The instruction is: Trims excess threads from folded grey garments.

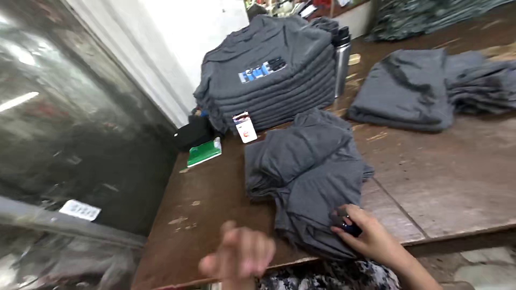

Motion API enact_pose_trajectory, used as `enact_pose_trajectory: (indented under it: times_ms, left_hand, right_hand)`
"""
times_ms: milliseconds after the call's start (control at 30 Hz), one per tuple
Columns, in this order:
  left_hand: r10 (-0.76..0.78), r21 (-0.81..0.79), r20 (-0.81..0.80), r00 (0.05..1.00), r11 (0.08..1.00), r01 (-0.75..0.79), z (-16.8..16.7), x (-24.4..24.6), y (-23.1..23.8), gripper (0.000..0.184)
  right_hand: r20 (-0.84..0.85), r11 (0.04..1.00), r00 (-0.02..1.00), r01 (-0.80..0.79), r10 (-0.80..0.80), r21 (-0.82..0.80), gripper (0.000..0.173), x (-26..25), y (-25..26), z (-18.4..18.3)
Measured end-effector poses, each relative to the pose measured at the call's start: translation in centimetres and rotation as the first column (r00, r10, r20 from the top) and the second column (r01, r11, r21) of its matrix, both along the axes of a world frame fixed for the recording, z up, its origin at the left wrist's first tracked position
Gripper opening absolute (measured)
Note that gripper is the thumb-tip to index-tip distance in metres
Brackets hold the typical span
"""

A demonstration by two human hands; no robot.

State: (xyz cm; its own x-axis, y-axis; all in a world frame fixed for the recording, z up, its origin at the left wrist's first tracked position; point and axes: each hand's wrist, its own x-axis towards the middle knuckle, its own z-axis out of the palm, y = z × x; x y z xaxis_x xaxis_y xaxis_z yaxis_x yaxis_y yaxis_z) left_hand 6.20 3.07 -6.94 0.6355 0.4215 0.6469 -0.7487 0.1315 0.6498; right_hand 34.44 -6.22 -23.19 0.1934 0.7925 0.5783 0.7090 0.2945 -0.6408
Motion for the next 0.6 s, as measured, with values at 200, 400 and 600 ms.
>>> enact_pose_trajectory:
  times_ms: [200,400,600]
  left_hand:
    - [0.826,0.806,-0.326,0.459,0.497,-0.322,-10.9,7.9,2.2,0.032]
    - [0.896,0.865,-0.282,0.342,0.392,-0.313,-12.1,8.2,2.3,0.034]
    - [0.952,0.793,-0.221,0.211,0.301,-0.529,-12.3,8.8,2.4,0.017]
  right_hand:
    - [-0.084,0.999,0.996,-0.010,0.012,0.031,0.013,-0.6,0.3,-0.2]
    - [-0.300,0.998,0.953,-0.055,0.045,-0.025,0.009,-1.1,0.2,2.3]
    - [-0.276,0.992,0.953,-0.114,0.122,0.047,0.007,-0.1,1.2,5.8]
